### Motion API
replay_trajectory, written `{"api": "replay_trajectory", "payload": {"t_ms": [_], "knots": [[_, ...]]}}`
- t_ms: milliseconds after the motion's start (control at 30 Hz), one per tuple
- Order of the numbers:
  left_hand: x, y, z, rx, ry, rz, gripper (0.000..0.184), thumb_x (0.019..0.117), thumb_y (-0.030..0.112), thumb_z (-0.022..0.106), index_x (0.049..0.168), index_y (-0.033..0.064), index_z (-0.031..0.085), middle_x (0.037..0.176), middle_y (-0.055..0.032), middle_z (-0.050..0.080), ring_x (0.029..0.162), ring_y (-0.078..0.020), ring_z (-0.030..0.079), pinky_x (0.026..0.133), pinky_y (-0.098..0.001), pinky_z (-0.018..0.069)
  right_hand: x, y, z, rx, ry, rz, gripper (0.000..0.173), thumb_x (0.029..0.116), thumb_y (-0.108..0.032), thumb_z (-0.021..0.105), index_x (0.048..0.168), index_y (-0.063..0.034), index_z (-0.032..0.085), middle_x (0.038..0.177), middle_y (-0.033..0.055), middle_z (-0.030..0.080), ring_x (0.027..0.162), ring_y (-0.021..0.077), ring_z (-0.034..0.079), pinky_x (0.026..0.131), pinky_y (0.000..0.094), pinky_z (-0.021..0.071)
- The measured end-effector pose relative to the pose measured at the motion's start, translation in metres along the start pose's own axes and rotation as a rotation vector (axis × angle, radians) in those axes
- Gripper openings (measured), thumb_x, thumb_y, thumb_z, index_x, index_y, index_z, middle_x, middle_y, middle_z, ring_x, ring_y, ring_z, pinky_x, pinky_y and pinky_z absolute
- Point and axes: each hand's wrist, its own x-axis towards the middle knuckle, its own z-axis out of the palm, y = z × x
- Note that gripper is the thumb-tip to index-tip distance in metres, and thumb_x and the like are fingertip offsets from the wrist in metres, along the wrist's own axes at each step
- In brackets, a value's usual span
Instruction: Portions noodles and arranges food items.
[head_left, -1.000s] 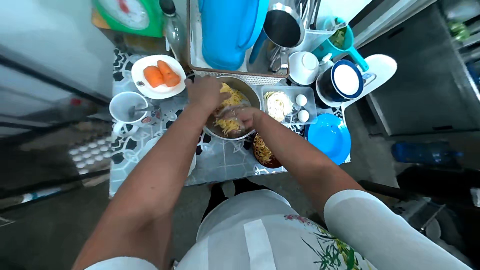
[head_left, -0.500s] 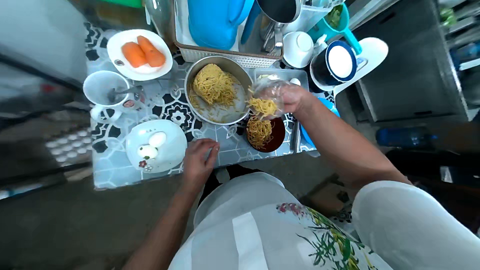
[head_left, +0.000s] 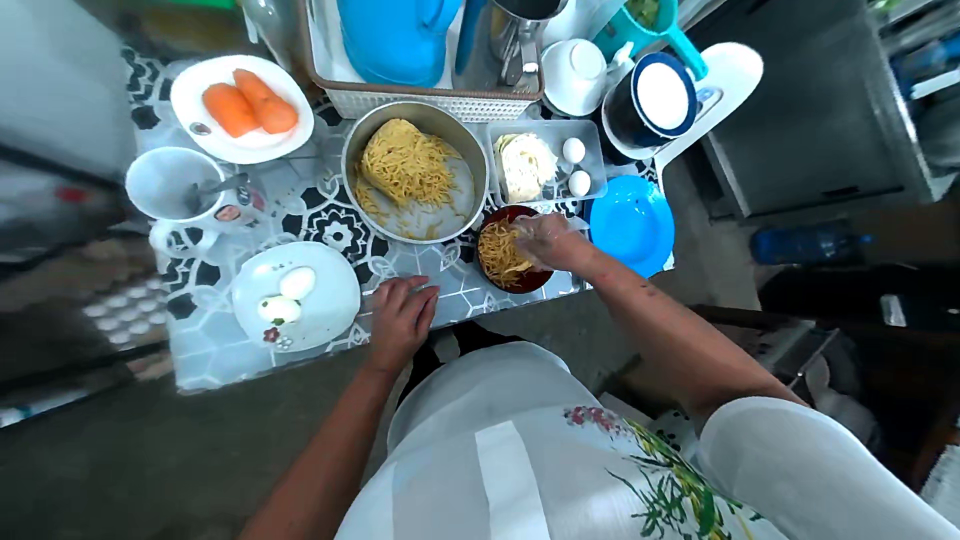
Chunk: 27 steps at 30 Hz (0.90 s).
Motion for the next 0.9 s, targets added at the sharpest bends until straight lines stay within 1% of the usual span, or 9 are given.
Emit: {"api": "replay_trajectory", "payload": {"t_ms": [133, 267, 367, 467, 533, 600, 667, 767, 900], "knots": [[-0.003, -0.006, 0.014, 0.037, -0.007, 0.044, 0.026, 0.1031, 0.024, 0.056, 0.109, 0.0101, 0.077, 0.122, -0.0150, 0.069, 0.117, -0.0383, 0.059, 0.105, -0.0547, 0.0405, 0.001, 0.000, 0.008, -0.191, 0.008, 0.085, 0.036, 0.1056, -0.027, 0.057, 0.126, 0.0000, 0.067, 0.110, 0.0277, 0.070, 0.107, 0.0471, 0.067, 0.093, 0.0644, 0.0507], [-0.006, -0.010, 0.020, 0.085, -0.003, 0.082, 0.025, 0.1035, 0.024, 0.056, 0.111, 0.0123, 0.076, 0.125, -0.0141, 0.068, 0.119, -0.0381, 0.058, 0.104, -0.0540, 0.0398, -0.003, 0.004, 0.016, -0.240, 0.098, 0.080, 0.034, 0.1045, -0.030, 0.058, 0.123, -0.0039, 0.070, 0.112, 0.0243, 0.072, 0.109, 0.0450, 0.068, 0.093, 0.0647, 0.0511], [-0.007, -0.011, 0.023, 0.108, 0.018, 0.082, 0.026, 0.1032, 0.024, 0.055, 0.111, 0.0118, 0.076, 0.127, -0.0154, 0.067, 0.120, -0.0392, 0.057, 0.104, -0.0537, 0.0400, -0.004, 0.009, 0.018, -0.129, 0.173, -0.060, 0.030, 0.1011, -0.016, 0.061, 0.124, 0.0001, 0.071, 0.117, 0.0234, 0.072, 0.113, 0.0415, 0.068, 0.099, 0.0608, 0.0502], [-0.007, -0.010, 0.022, 0.117, 0.008, 0.080, 0.026, 0.1024, 0.022, 0.055, 0.111, 0.0100, 0.076, 0.127, -0.0171, 0.067, 0.120, -0.0407, 0.058, 0.104, -0.0554, 0.0413, -0.007, 0.006, 0.010, -0.093, 0.055, -0.176, 0.033, 0.0950, -0.001, 0.063, 0.128, 0.0050, 0.066, 0.127, 0.0254, 0.067, 0.121, 0.0409, 0.063, 0.106, 0.0579, 0.0469], [-0.008, -0.010, 0.022, 0.121, 0.000, 0.082, 0.026, 0.1017, 0.022, 0.055, 0.111, 0.0091, 0.076, 0.127, -0.0172, 0.067, 0.120, -0.0411, 0.059, 0.105, -0.0565, 0.0427, -0.008, 0.001, 0.006, -0.165, -0.022, -0.227, 0.043, 0.0900, 0.000, 0.068, 0.132, 0.0025, 0.064, 0.136, 0.0235, 0.063, 0.131, 0.0389, 0.057, 0.113, 0.0553, 0.0421], [-0.009, -0.011, 0.024, 0.141, 0.006, 0.079, 0.026, 0.1017, 0.022, 0.055, 0.111, 0.0099, 0.076, 0.126, -0.0163, 0.068, 0.120, -0.0402, 0.059, 0.105, -0.0553, 0.0429, -0.003, -0.007, 0.015, -0.279, -0.040, -0.162, 0.052, 0.0893, -0.018, 0.075, 0.137, -0.0041, 0.062, 0.142, 0.0208, 0.059, 0.138, 0.0388, 0.051, 0.116, 0.0576, 0.0368], [-0.009, -0.011, 0.025, 0.159, 0.003, 0.075, 0.026, 0.1016, 0.022, 0.054, 0.111, 0.0106, 0.076, 0.127, -0.0154, 0.067, 0.121, -0.0398, 0.058, 0.106, -0.0544, 0.0421, 0.009, -0.010, 0.045, -0.356, 0.002, -0.022, 0.060, 0.0879, -0.037, 0.075, 0.139, -0.0093, 0.062, 0.144, 0.0242, 0.056, 0.137, 0.0462, 0.048, 0.109, 0.0687, 0.0374], [-0.010, -0.012, 0.026, 0.161, 0.004, 0.088, 0.027, 0.1016, 0.022, 0.054, 0.112, 0.0101, 0.076, 0.128, -0.0167, 0.067, 0.122, -0.0412, 0.058, 0.105, -0.0561, 0.0417, 0.017, -0.009, 0.076, -0.173, 0.154, 0.032, 0.051, 0.0888, -0.026, 0.079, 0.134, -0.0080, 0.065, 0.142, 0.0311, 0.051, 0.130, 0.0516, 0.051, 0.100, 0.0707, 0.0442], [-0.010, -0.011, 0.026, 0.162, 0.018, 0.083, 0.026, 0.1012, 0.021, 0.054, 0.111, 0.0101, 0.075, 0.128, -0.0163, 0.067, 0.122, -0.0411, 0.058, 0.105, -0.0559, 0.0418, 0.024, -0.006, 0.050, -0.078, 0.043, 0.002, 0.048, 0.0829, -0.006, 0.078, 0.129, -0.0040, 0.067, 0.131, 0.0254, 0.063, 0.126, 0.0439, 0.058, 0.105, 0.0641, 0.0454]]}}
